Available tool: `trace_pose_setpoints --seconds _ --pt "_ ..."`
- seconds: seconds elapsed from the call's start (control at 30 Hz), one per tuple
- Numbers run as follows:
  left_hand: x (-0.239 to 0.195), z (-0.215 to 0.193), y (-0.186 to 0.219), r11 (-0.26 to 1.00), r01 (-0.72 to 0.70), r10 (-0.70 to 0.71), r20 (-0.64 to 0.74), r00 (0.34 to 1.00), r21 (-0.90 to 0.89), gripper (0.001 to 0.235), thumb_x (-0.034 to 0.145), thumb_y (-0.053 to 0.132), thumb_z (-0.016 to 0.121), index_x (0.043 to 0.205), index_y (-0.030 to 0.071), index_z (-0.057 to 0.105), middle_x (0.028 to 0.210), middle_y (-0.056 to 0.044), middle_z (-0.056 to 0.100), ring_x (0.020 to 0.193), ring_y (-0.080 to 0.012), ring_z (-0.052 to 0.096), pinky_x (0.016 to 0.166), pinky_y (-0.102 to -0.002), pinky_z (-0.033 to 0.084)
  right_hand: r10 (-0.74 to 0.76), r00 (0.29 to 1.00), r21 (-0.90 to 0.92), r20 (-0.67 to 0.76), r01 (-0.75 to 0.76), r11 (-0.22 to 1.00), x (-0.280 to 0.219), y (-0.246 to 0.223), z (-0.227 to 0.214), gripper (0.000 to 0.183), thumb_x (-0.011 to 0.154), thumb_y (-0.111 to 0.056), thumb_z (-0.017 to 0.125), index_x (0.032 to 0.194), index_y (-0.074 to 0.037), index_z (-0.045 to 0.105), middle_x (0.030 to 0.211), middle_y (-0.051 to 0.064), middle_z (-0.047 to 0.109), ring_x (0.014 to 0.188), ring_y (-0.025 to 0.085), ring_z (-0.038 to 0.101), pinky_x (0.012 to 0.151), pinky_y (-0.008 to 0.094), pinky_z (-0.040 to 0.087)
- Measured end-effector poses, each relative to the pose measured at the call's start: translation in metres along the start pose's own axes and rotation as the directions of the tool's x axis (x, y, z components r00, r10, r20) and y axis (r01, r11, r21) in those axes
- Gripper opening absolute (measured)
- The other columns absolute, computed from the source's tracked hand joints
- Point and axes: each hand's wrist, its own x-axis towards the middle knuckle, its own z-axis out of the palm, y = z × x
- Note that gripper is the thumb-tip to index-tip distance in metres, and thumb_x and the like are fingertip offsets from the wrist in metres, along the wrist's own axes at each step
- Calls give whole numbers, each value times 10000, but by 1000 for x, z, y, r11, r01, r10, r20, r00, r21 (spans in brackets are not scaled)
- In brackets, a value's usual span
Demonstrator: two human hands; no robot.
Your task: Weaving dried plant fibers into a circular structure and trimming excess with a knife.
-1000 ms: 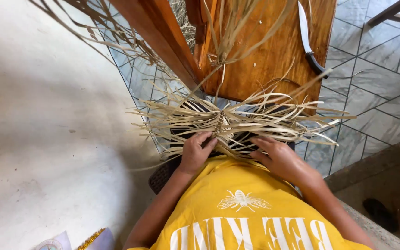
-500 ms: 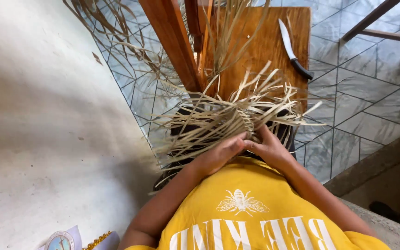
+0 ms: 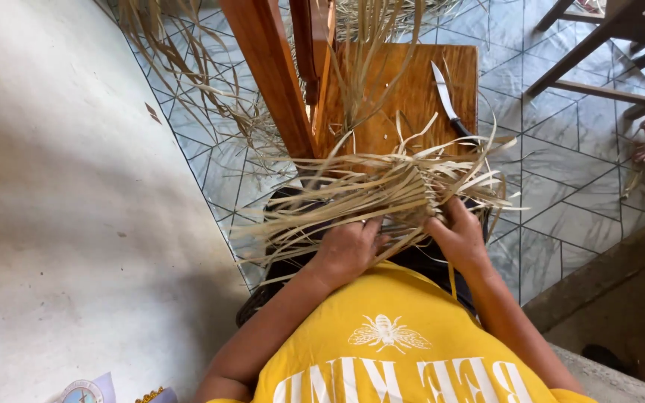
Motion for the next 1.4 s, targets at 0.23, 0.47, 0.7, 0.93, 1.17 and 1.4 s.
trace_pose_setpoints --seconds 0.23,0.47,0.7,0.93,1.17,1.4 --pt "26 -80 26 842 -205 426 382 820 -498 549 1068 334 507 1481 -28 509 1466 -373 550 1269 -540 611 1014 -607 542 88 993 -328 -78 -108 939 17 -21 -77 452 857 -336 683 1293 -234 741 1060 228 750 1059 493 679 946 593 510" --pt "82 -92 25 393 42 461 236 855 -919 386 1080 238 592 1419 56 620 1370 -100 706 1271 -185 684 1102 -338 566 420 897 -415 -141 -439 797 30 -23 -128 529 939 -277 609 1455 -186 679 1273 185 700 1065 373 656 835 533 491" --pt "102 -37 46 109 182 408 211 888 -977 420 1046 -125 525 1441 -30 627 1406 -217 668 1369 -276 606 1168 -390 501 153 961 -500 -231 -252 828 33 37 -110 431 892 -452 672 1305 -345 734 1021 137 790 1014 415 731 946 558 565" --pt "120 24 61 263 55 378 155 913 -963 521 1091 -49 469 1605 35 462 1647 -165 468 1570 -286 379 1291 -450 327 -54 977 -469 -206 -50 882 41 37 -88 405 879 -360 727 1271 -261 741 1002 154 782 979 439 727 885 580 579" --pt "130 52 36 983 -28 69 225 972 -183 304 906 135 453 1107 -37 603 760 -260 691 725 -463 745 602 -564 592 -267 946 -403 -184 175 898 60 30 -84 390 963 -145 742 1351 -165 703 1114 153 765 1044 430 719 901 575 603" --pt "133 -14 70 978 -210 210 -79 974 5 351 915 -45 561 1240 -21 693 915 -209 745 663 -331 735 524 -404 619 -225 954 -188 -200 189 964 64 11 -73 350 998 -241 754 1337 -157 724 1106 154 774 1048 431 713 913 585 581"
